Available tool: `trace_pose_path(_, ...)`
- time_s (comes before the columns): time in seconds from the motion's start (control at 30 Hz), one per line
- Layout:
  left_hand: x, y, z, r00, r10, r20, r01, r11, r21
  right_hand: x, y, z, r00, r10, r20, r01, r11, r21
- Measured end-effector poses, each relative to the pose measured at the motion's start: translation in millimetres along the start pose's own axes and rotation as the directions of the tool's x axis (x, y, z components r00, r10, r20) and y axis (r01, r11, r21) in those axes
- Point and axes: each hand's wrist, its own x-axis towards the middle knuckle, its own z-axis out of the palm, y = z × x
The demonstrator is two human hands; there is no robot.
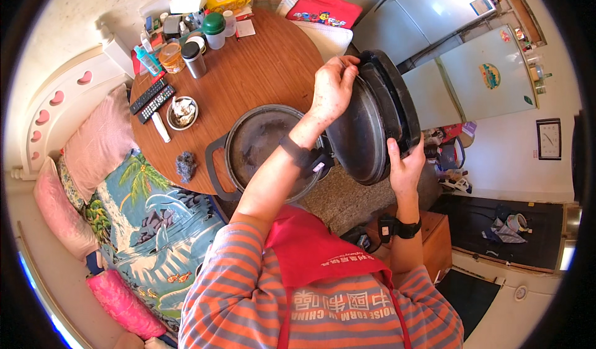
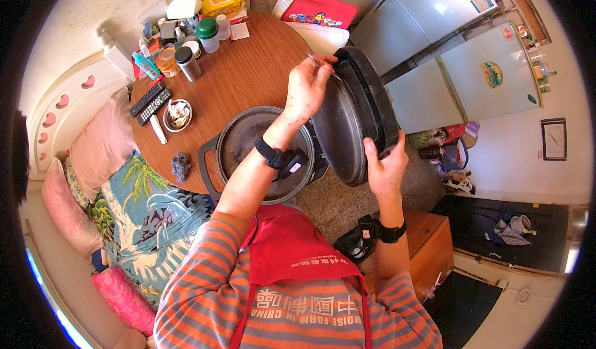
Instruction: The person uses a screwdriver and pliers to disassemble and repair a double-sided electric griddle on a table.
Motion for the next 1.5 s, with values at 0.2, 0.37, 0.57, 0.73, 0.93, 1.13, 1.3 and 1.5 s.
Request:
trace_pose_path(0.2,11,-12,-5,0.99,0.089,-0.105,-0.068,0.98,0.188,-2,-1,2,1.0,0.006,0.011,-0.006,1.0,-0.008)
trace_pose_path(0.37,11,-22,-1,0.967,0.177,-0.186,-0.166,0.983,0.074,5,-5,5,0.998,-0.056,-0.003,0.055,0.998,-0.04)
trace_pose_path(0.57,3,0,-22,0.989,0.037,-0.147,-0.031,0.999,0.043,-6,3,2,0.999,-0.031,0.017,0.031,0.999,-0.015)
trace_pose_path(0.73,18,22,-42,0.996,-0.017,0.09,-0.007,0.966,0.259,-10,-4,1,0.997,0.017,0.07,-0.019,0.999,0.027)
trace_pose_path(0.93,12,-11,-36,0.964,0.232,0.134,-0.251,0.956,0.15,-12,-5,2,0.998,-0.029,0.05,0.031,0.999,-0.041)
trace_pose_path(1.13,37,-36,-31,0.963,-0.156,0.221,0.181,0.978,-0.1,-11,-2,-2,0.998,-0.032,0.047,0.031,0.999,0.022)
trace_pose_path(1.3,55,-34,-34,0.92,-0.194,0.34,0.23,0.971,-0.071,-16,1,-6,0.997,-0.058,0.043,0.06,0.998,-0.027)
trace_pose_path(1.5,30,9,-24,0.951,0.199,0.239,-0.246,0.951,0.186,-17,2,-9,0.998,-0.031,0.052,0.032,0.999,-0.033)
